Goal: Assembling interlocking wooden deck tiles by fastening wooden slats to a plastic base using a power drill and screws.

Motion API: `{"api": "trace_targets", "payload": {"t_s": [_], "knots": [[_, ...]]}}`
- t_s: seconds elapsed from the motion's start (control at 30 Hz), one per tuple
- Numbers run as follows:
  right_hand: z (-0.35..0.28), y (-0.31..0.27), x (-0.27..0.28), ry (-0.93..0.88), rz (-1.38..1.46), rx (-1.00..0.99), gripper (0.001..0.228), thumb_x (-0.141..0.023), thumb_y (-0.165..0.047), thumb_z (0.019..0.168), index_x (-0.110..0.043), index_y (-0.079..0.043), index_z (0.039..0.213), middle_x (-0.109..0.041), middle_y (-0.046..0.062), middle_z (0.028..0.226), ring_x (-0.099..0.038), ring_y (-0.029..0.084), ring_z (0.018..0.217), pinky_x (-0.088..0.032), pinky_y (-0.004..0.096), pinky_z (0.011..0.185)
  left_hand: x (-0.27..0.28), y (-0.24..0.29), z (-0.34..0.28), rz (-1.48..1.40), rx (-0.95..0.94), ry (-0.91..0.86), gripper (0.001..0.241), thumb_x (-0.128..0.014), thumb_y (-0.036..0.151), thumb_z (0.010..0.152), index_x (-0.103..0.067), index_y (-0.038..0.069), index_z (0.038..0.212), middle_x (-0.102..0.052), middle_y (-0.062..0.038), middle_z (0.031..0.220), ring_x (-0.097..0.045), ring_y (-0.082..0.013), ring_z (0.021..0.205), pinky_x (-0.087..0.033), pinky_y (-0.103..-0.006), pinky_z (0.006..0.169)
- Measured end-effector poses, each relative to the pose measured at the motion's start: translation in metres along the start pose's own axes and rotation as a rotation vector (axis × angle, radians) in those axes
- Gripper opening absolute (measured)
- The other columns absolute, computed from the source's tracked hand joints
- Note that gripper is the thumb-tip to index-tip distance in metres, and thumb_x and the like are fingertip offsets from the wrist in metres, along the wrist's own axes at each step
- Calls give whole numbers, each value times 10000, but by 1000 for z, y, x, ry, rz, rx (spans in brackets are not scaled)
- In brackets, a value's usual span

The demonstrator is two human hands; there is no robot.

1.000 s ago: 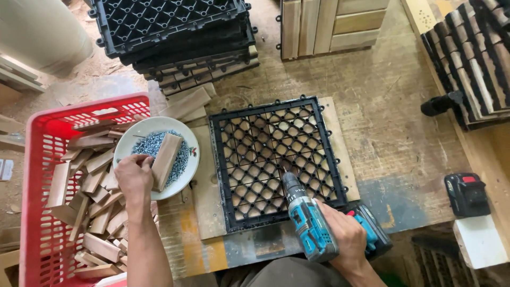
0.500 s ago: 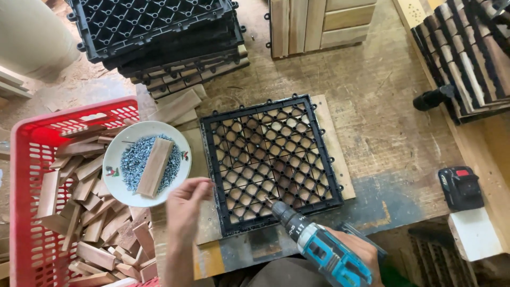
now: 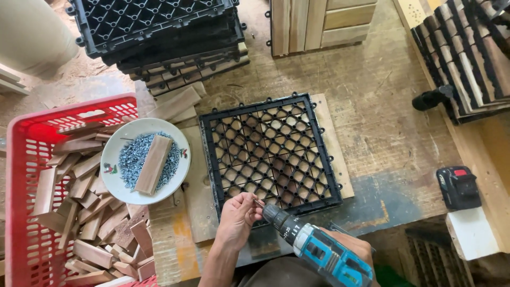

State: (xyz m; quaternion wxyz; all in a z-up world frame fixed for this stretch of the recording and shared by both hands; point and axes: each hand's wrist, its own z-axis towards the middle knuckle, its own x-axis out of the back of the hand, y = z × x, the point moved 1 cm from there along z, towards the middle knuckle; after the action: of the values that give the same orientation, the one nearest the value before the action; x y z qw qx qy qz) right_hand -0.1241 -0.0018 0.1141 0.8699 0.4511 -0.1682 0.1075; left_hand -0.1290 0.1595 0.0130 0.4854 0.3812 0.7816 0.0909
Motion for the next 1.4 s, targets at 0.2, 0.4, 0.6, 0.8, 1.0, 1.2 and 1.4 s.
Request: {"api": "trace_targets", "payload": {"t_s": [0.2,0.4,0.6,0.8,1.0,1.2,1.4], "knots": [[1,-12,7,-158,658,964,54,-691,-187,890,-670,-210,934,-594,-40,956,-544,106,913,-402,309,836,-18,13,-4,119,37,38,199,-687,131,965,-664,-44,875,-728,-181,779,-666,-153,570,-586,-229,533],[55,-48,-2,-310,1319,1919,397,-775,-171,808,-734,-166,1202,-711,-19,1244,-647,102,1177,-476,294,1070,-71,11,8,236,221,119,167,-689,134,984,-689,-16,912,-682,-116,798,-580,-142,603,-534,-227,573],[174,-56,-30,-20,1745,2253,573,-836,-286,713,-750,-56,1231,-812,82,1162,-831,193,966,-628,359,967,-113,5,15,291,210,20,340,-621,264,1027,-710,-62,986,-699,-113,772,-540,-88,558,-431,-132,479],[181,-58,43,-317,1377,1990,253,-919,-82,566,-827,-104,801,-847,45,756,-788,172,631,-613,323,569,-146,43,35,1178,-687,-423,800,-863,205,756,-507,25,1449,-583,-227,1442,-552,-334,1367,-421,-424,1180],[161,-36,100,-119,1142,1876,360,-883,-264,578,-780,-31,833,-789,175,837,-751,414,918,-509,533,730,-168,60,67,1127,-586,-730,749,-866,178,758,-580,194,1450,-703,-107,1330,-612,-311,1291,-527,-478,1060],[163,-28,124,-40,1016,1915,443,-890,-308,568,-794,-16,887,-813,184,898,-769,402,931,-557,508,828,-172,63,76,1006,-521,-725,739,-895,123,725,-620,188,1408,-733,-119,1254,-642,-231,1224,-565,-425,1031],[157,-21,135,25,910,1891,484,-880,-382,560,-790,-34,884,-814,153,929,-768,359,975,-565,489,853,-165,60,87,968,-511,-736,730,-892,138,757,-611,191,1428,-747,-85,1243,-662,-186,1199,-551,-398,1047]]}}
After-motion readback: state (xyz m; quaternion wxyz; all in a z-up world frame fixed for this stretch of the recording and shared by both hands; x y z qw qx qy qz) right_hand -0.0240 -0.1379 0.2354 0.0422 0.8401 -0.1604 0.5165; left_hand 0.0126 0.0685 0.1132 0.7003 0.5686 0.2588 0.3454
